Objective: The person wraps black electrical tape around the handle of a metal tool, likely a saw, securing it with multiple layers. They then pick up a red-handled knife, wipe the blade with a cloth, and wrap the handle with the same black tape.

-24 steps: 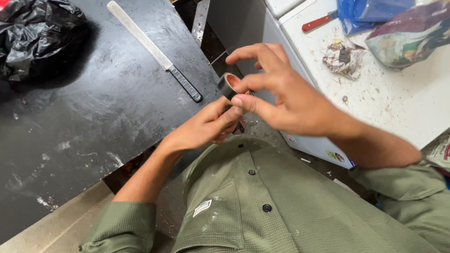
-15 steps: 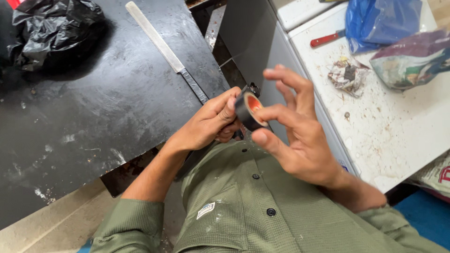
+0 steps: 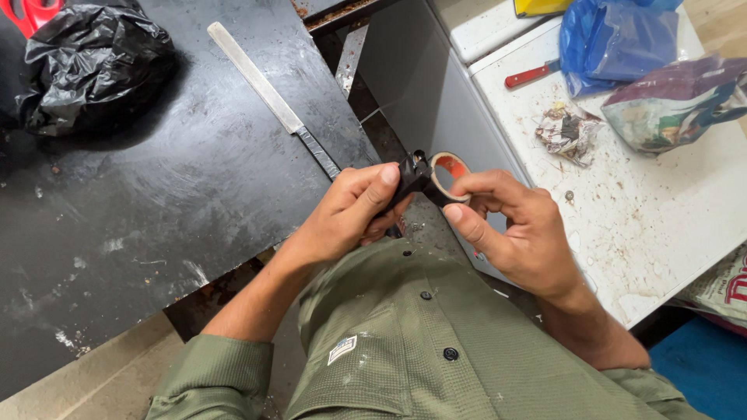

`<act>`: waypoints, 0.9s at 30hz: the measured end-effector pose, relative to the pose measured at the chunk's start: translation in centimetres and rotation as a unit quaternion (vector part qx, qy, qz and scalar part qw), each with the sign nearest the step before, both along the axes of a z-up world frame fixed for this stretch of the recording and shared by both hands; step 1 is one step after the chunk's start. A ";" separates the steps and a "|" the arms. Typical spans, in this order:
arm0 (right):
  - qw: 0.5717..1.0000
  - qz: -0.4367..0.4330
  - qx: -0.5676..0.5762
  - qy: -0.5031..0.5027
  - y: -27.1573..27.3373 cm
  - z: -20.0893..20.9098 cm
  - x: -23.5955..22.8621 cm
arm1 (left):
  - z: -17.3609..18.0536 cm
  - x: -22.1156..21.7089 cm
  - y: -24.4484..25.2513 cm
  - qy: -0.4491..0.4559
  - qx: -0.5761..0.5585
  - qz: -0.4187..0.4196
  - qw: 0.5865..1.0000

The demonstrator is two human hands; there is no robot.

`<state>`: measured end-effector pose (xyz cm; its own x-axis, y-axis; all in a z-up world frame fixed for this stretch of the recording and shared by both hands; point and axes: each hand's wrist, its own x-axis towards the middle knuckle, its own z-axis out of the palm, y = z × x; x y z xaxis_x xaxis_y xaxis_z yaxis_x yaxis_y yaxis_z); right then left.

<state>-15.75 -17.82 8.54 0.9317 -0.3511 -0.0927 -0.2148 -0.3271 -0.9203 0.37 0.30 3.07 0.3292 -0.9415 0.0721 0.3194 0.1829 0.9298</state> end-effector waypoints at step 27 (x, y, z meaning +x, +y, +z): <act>0.930 -0.029 0.207 -0.303 0.7 -1.9 -1.9 | -0.5 -1.0 -0.5 -0.008 0.039 -0.138 0.990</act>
<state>-17.61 -17.13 6.67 0.8378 -0.4530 0.3048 0.3779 0.0783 -0.9225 -0.59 -0.21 2.58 0.0586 -0.9983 -0.0008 0.3314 0.0187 0.9433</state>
